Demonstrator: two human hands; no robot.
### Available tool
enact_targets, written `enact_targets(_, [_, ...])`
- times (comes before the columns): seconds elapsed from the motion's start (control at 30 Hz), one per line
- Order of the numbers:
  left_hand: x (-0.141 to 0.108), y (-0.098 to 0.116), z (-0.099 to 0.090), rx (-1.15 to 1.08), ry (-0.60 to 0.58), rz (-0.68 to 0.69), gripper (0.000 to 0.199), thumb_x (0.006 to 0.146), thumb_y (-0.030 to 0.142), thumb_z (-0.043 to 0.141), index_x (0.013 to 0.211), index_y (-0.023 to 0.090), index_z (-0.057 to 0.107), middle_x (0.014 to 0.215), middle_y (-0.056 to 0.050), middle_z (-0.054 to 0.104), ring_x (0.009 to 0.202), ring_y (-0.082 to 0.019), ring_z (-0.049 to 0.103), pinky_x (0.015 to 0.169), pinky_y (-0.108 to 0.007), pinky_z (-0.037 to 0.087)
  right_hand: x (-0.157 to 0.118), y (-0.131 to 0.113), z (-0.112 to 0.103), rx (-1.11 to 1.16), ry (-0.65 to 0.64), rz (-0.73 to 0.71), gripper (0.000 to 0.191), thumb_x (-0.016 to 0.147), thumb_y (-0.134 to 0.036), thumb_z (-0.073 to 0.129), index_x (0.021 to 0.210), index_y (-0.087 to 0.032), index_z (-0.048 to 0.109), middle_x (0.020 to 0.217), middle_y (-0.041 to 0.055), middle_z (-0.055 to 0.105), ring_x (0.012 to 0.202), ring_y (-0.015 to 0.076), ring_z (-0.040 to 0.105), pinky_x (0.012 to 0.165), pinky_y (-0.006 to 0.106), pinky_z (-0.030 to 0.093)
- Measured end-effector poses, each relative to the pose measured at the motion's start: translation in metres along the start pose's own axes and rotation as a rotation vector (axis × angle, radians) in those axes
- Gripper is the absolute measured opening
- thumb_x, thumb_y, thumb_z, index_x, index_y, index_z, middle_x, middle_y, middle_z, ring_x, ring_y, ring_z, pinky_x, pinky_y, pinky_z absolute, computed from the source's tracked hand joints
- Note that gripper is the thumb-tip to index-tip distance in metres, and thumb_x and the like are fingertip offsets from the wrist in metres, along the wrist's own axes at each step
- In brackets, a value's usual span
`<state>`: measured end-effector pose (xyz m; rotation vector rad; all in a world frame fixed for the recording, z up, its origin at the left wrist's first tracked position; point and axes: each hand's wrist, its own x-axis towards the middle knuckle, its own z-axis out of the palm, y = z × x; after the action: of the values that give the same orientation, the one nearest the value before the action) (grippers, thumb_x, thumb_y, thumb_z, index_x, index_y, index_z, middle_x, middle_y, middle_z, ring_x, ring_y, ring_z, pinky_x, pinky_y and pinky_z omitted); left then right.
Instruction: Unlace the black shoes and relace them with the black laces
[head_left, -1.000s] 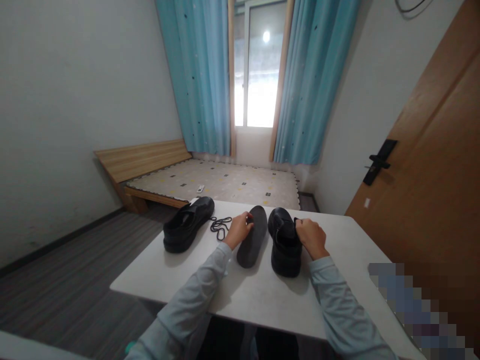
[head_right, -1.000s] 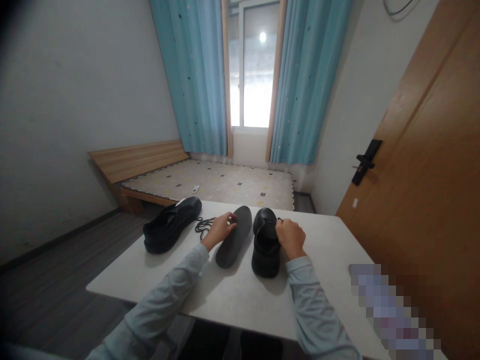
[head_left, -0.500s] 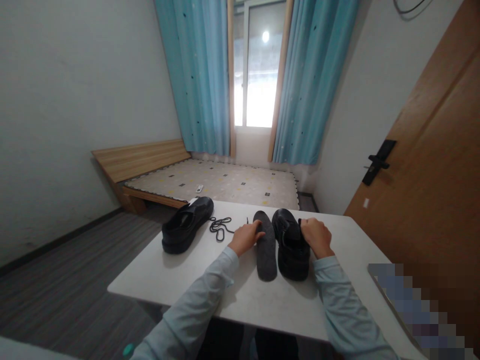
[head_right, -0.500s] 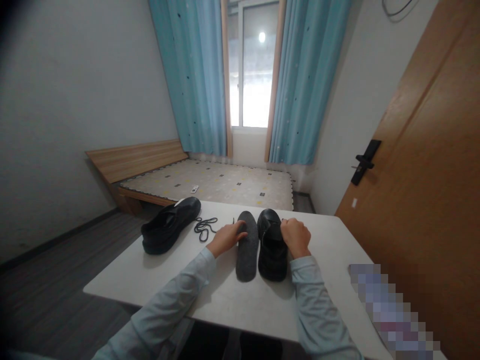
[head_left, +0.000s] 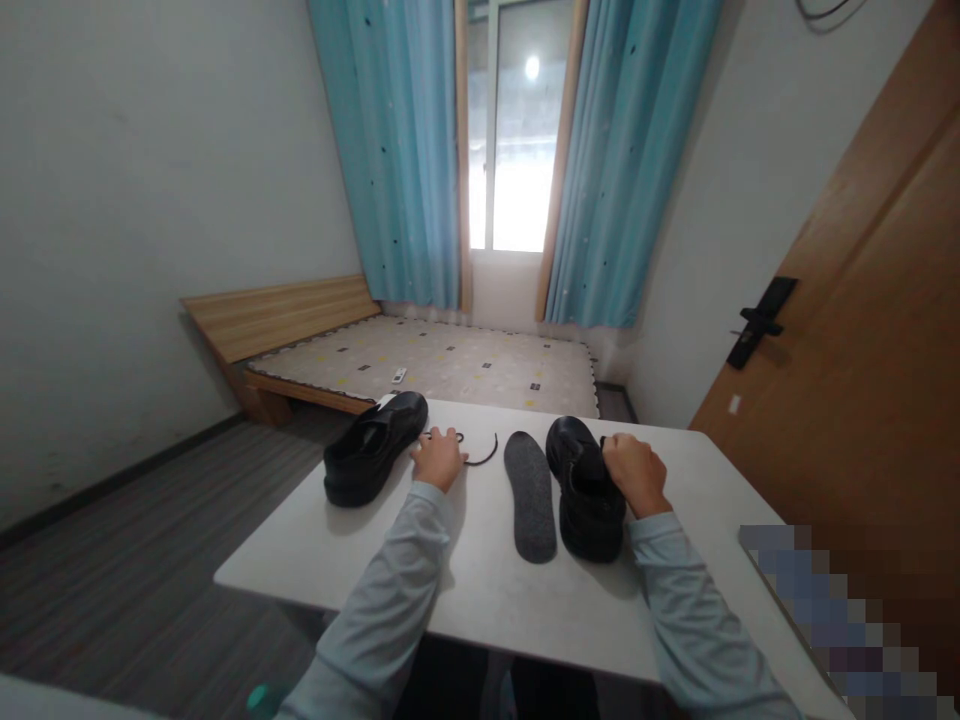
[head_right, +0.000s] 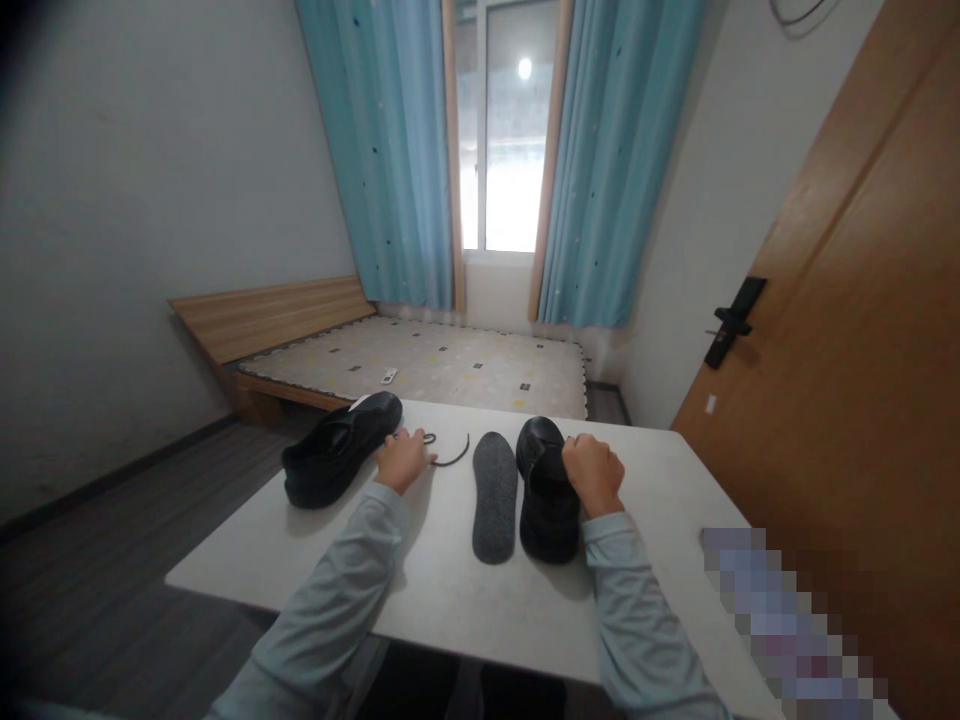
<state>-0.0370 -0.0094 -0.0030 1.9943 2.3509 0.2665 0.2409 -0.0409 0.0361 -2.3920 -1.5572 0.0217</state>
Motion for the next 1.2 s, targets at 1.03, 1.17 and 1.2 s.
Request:
enact_targets(1.03, [-0.018, 0.051, 0.037, -0.261, -0.041, 0.639, 0.049, 0.088, 0.039, 0.049, 0.13, 0.014, 0.039, 0.132, -0.016, 0.049, 0.122, -0.025, 0.047, 0.101, -0.037, 0.038, 0.002, -0.005, 0.005, 0.12, 0.044, -0.048, 0.036, 0.084, -0.038, 0.04, 0.097, -0.02, 0.068, 0.101, 0.0122, 0.069, 0.091, 0.0251, 0.063, 0.07, 0.031, 0.042])
enact_targets(1.17, [-0.017, 0.048, 0.027, -0.209, 0.079, 0.48, 0.034, 0.09, 0.037, 0.045, 0.116, 0.017, 0.052, 0.112, -0.012, 0.06, 0.107, -0.023, 0.055, 0.089, -0.034, 0.042, 0.003, -0.004, 0.007, 0.125, 0.047, -0.058, 0.036, 0.083, -0.039, 0.04, 0.096, -0.02, 0.068, 0.099, 0.0118, 0.069, 0.09, 0.0256, 0.063, 0.069, 0.031, 0.042])
enact_targets(1.2, [-0.017, 0.047, 0.024, -0.2, 0.107, 0.429, 0.029, 0.091, 0.036, 0.043, 0.11, 0.018, 0.055, 0.107, -0.011, 0.061, 0.104, -0.023, 0.055, 0.087, -0.033, 0.043, 0.004, -0.003, 0.008, 0.129, 0.047, -0.065, 0.036, 0.083, -0.039, 0.041, 0.096, -0.02, 0.068, 0.099, 0.0116, 0.069, 0.09, 0.0253, 0.063, 0.069, 0.031, 0.042])
